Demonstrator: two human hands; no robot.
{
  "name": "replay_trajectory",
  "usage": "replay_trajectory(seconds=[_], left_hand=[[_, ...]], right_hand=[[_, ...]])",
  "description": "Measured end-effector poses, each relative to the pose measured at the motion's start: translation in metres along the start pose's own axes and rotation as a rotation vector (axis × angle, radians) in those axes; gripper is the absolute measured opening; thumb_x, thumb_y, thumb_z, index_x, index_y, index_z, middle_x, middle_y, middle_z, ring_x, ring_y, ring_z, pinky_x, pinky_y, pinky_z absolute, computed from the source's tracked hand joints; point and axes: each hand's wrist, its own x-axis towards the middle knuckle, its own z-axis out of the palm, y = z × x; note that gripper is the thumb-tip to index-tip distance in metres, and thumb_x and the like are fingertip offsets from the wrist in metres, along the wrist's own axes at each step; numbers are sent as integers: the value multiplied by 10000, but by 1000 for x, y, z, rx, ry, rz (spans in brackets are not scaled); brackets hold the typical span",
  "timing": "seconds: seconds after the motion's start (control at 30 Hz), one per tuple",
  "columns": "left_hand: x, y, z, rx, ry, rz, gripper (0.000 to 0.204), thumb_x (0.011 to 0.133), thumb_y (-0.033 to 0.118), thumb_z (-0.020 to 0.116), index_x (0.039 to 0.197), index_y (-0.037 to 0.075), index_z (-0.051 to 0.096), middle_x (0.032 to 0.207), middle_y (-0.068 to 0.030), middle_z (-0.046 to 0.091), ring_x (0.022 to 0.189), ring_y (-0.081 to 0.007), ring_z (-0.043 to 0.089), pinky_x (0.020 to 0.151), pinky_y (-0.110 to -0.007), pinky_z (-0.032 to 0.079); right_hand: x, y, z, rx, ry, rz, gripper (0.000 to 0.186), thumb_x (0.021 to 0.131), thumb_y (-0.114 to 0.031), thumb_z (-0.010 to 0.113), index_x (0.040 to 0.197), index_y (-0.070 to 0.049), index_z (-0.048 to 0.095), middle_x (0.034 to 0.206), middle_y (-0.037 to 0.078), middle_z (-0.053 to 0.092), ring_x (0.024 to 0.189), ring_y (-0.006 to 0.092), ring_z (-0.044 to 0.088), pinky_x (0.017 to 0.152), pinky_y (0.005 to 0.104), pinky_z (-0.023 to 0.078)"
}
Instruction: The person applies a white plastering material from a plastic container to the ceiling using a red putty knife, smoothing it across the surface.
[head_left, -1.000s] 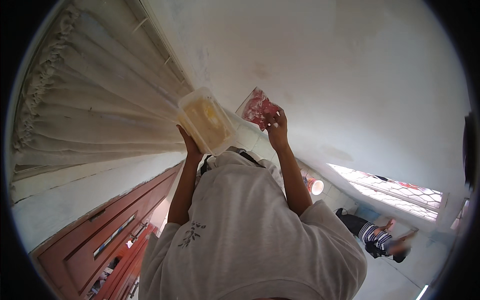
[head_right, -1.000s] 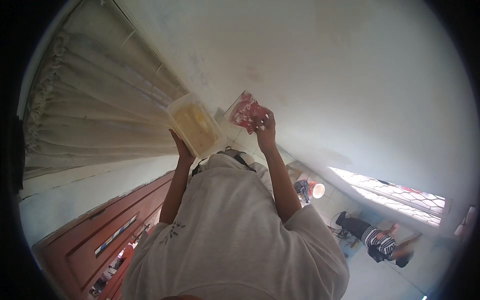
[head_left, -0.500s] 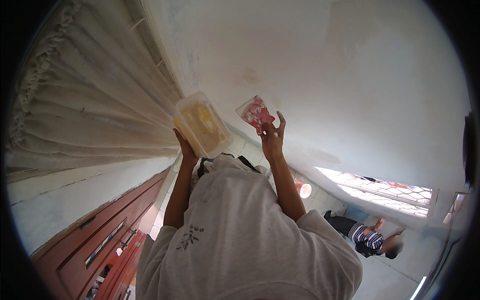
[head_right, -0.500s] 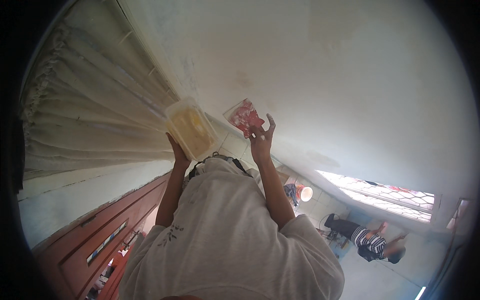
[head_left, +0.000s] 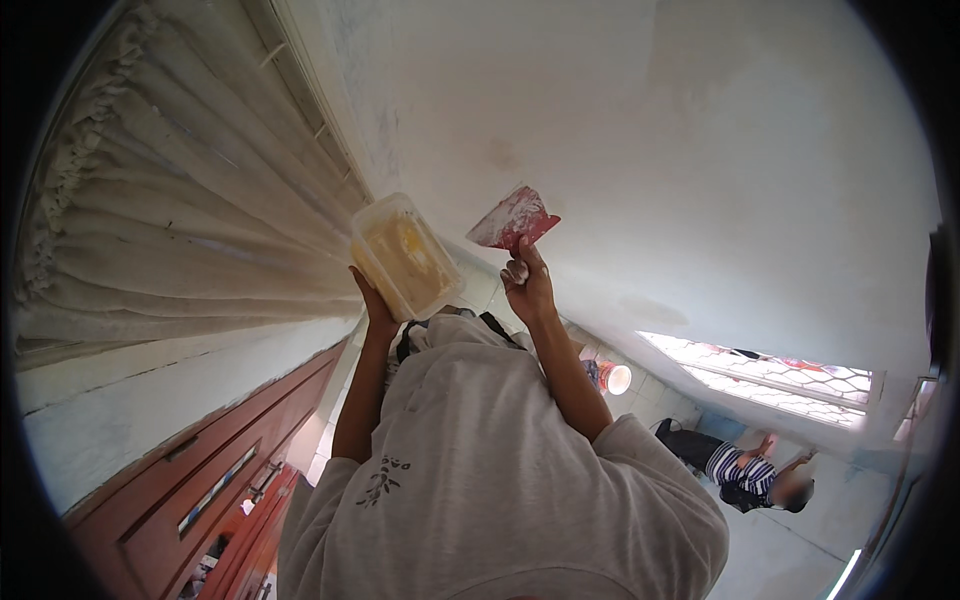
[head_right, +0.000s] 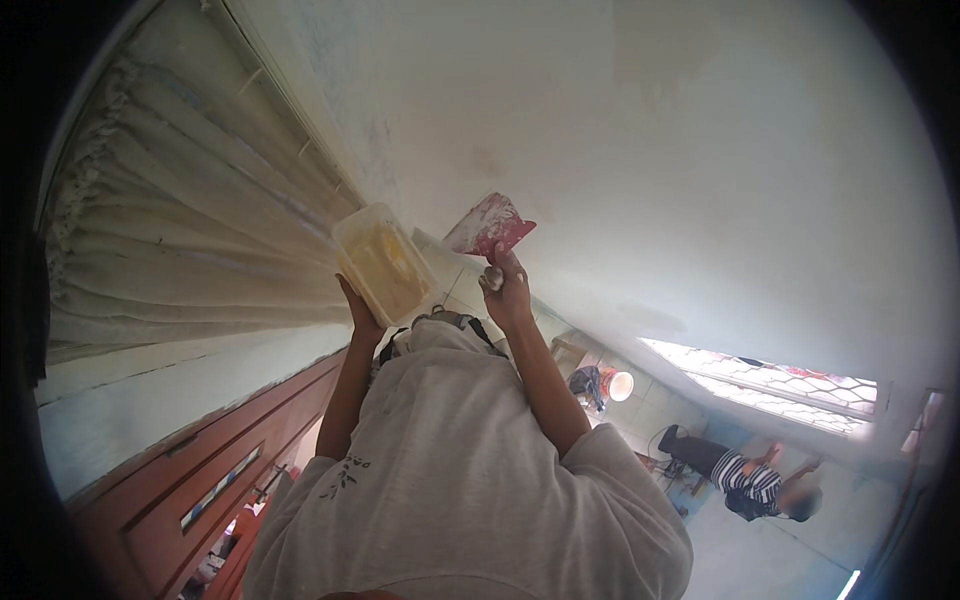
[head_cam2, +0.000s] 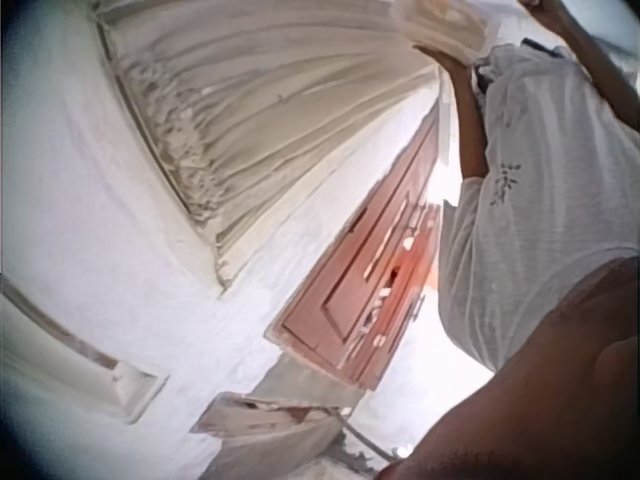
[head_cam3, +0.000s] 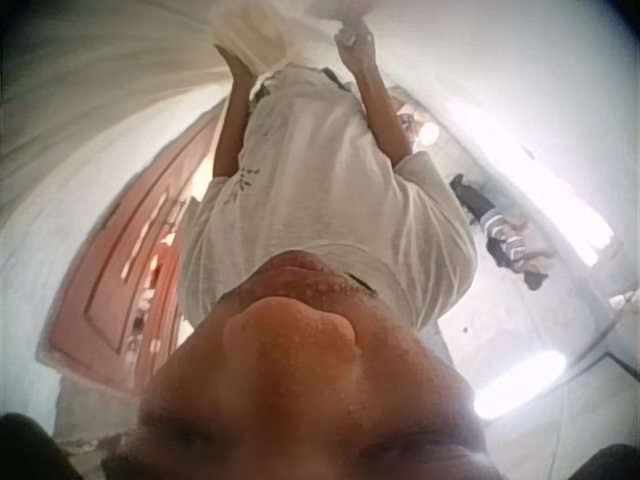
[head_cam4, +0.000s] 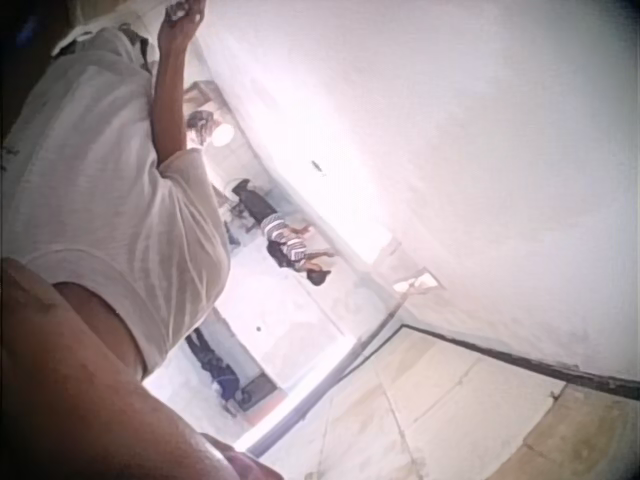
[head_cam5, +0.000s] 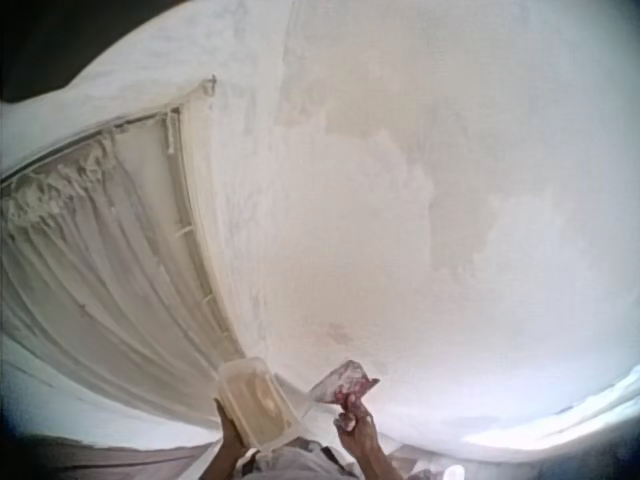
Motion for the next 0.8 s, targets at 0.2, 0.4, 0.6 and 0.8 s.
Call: replay_trajectory(seconds=[0.2, 0.4, 0.6, 0.8], left_hand=[[-9, 1, -9, 47, 60, -22, 936, 895, 834, 294, 1565, 181, 265, 1527, -98, 408, 1362, -286, 453, 1099, -446, 431], [-16, -2, -34, -27, 87, -88, 855, 927, 785, 330, 1544, 195, 300, 1503, -75, 429, 1342, -288, 464, 1107, -468, 419], [-24, -5, -58, -44, 133, -151, 822, 934, 773, 341, 1523, 200, 337, 1495, -53, 435, 1337, -272, 462, 1110, -474, 406], [-17, -7, -58, 15, 123, -109, 782, 954, 751, 315, 1539, 231, 305, 1514, -5, 408, 1356, -245, 442, 1133, -462, 382]], right_hand=[[6, 15, -32, 69, 89, 82, 107, 986, -260, 655, 986, -165, 605, 651, -91, 442, 559, 46, 395, 573, 239, 354], [16, 35, -56, -206, 196, -142, 150, 939, -170, 703, 1077, -149, 649, 967, -14, 678, 856, 94, 631, 731, 284, 495], [50, 44, -70, -383, 226, -286, 216, 934, -198, 706, 1101, -78, 643, 1015, 49, 695, 943, 156, 661, 799, 334, 523], [94, 51, -62, -677, 243, -444, 216, 947, -185, 688, 1054, 1, 673, 934, 74, 719, 801, 144, 671, 685, 292, 535]])
